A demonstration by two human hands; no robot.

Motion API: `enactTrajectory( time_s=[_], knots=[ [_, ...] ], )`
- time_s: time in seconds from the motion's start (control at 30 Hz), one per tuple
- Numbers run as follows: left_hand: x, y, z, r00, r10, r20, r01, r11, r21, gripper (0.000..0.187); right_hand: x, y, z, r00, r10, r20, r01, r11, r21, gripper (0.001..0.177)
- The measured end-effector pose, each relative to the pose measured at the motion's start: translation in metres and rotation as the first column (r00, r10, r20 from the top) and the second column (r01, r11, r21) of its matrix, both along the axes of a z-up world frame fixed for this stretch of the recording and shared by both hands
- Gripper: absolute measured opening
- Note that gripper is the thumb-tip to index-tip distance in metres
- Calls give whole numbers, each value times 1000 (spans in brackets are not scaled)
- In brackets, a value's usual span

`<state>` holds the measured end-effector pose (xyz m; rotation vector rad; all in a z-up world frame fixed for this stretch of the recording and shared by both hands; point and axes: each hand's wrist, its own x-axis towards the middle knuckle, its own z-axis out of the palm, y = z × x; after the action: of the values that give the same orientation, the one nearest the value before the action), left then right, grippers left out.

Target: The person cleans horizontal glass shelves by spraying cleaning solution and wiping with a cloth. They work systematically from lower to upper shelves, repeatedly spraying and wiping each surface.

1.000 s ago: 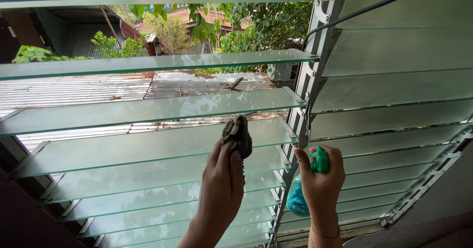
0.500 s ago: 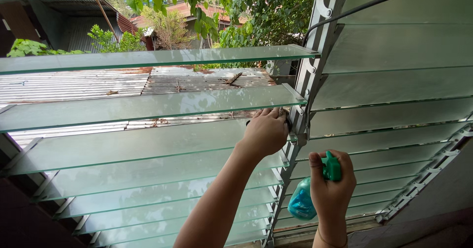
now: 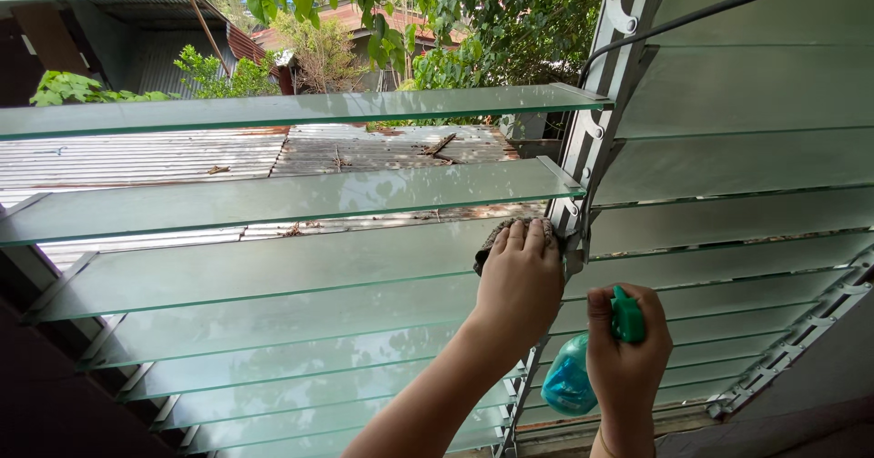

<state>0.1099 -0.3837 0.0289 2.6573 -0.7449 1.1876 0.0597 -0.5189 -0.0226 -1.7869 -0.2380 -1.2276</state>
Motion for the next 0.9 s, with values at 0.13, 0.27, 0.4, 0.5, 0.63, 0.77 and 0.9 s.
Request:
enactTrajectory(
  time_s=[0.13,0.27,0.4,0.5,0.63,0.77,0.9],
  knots=[
    [-17,43,-7,992,-67,103,76,993,-87,42,5,15,7,998,59,-28,-57,996,71,19],
    [-22,107,-3,998,65,-17,-67,985,-161,36,-1,17,6,994,100,-32,-97,991,92,15],
    [-27,90,0,983,177,42,-168,974,-152,39,-7,28,7,996,86,-27,-85,995,42,13],
    [-37,80,-1,987,144,69,-135,984,-119,41,-9,42,8,990,139,-15,-139,990,17,15],
    [-52,149,-4,982,185,37,-179,974,-138,41,-7,60,6,980,196,-36,-194,979,59,16],
    [-77,229,-3,900,433,41,-421,891,-167,40,-6,69,2,975,221,-39,-220,975,20,20],
    [-74,218,-5,897,437,65,-418,888,-194,40,-9,83,6,975,222,-18,-223,973,-64,22]
  ],
)
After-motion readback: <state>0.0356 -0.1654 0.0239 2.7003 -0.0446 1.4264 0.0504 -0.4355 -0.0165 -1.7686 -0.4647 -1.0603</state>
